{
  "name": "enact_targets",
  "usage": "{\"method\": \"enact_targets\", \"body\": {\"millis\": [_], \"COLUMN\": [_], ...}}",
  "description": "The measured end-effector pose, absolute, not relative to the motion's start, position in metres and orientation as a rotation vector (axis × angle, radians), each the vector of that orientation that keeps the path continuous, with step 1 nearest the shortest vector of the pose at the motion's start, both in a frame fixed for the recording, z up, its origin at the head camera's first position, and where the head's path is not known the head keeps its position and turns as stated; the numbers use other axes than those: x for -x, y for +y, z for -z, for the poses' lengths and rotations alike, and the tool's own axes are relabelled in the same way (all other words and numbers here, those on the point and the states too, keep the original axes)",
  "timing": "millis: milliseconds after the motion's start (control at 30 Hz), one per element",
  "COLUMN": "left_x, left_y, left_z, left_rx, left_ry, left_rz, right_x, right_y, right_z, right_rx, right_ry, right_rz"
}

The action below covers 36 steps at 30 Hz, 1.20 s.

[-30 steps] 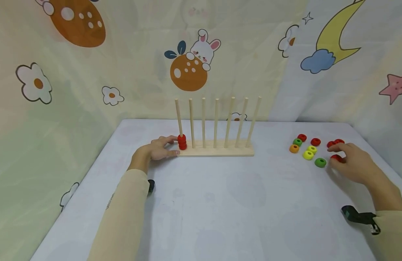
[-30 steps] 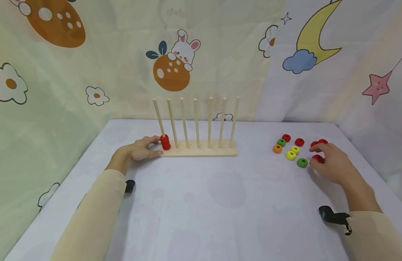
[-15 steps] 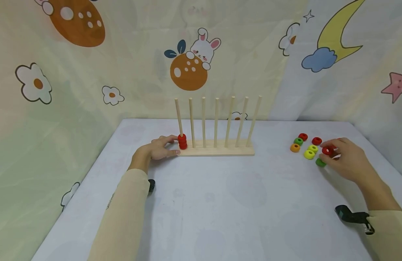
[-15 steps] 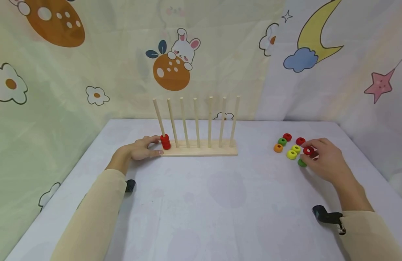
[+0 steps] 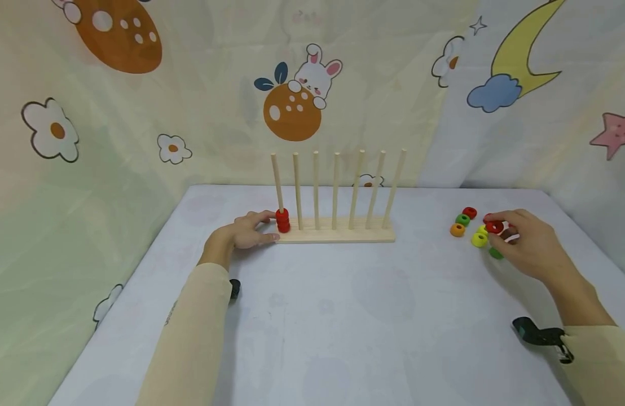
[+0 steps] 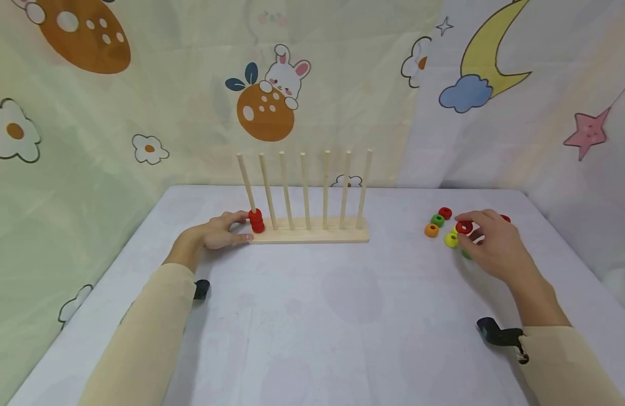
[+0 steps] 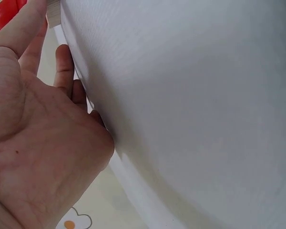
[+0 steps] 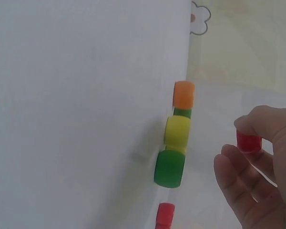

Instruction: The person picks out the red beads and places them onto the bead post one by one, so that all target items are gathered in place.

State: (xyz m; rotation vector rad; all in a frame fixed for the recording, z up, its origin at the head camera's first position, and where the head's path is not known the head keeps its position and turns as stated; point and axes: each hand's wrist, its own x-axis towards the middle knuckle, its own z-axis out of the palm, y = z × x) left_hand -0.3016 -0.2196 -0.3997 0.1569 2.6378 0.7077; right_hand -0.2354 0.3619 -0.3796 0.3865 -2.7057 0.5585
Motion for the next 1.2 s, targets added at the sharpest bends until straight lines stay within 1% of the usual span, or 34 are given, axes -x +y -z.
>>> {"method": "enact_targets", "body": {"millis": [200, 367, 633, 933, 1200], "left_x": [0.296, 0.296, 0.300, 0.311, 0.302], "left_y": [-0.218, -0.217, -0.221, -0.227, -0.223], "left_z": [0.394, 0.395, 0.398, 0.409, 0.402], "left_rx": [-0.195, -0.171, -0.163, -0.131, -0.151], "left_ry": [2.635, 2.635, 2.625, 2.609, 2.631], "left_rz": [-0.725, -0.710, -0.714, -0.723, -0.728], "right_x": [0.234, 0.235, 0.239, 0.241, 0.243], "right_y": [0.355, 0.348, 0.330, 0.310, 0.295], "right_z": [0.376, 0.372, 0.362, 0.362, 0.367], "right_rx": [-0.434, -0.486, -0.557, -0.542, -0.616], "right_ry": [-2.700, -2.703, -2.628, -2.640, -2.605], "right_rz": [-0.557, -0.538, -0.553, -0.673, -0.726]}}
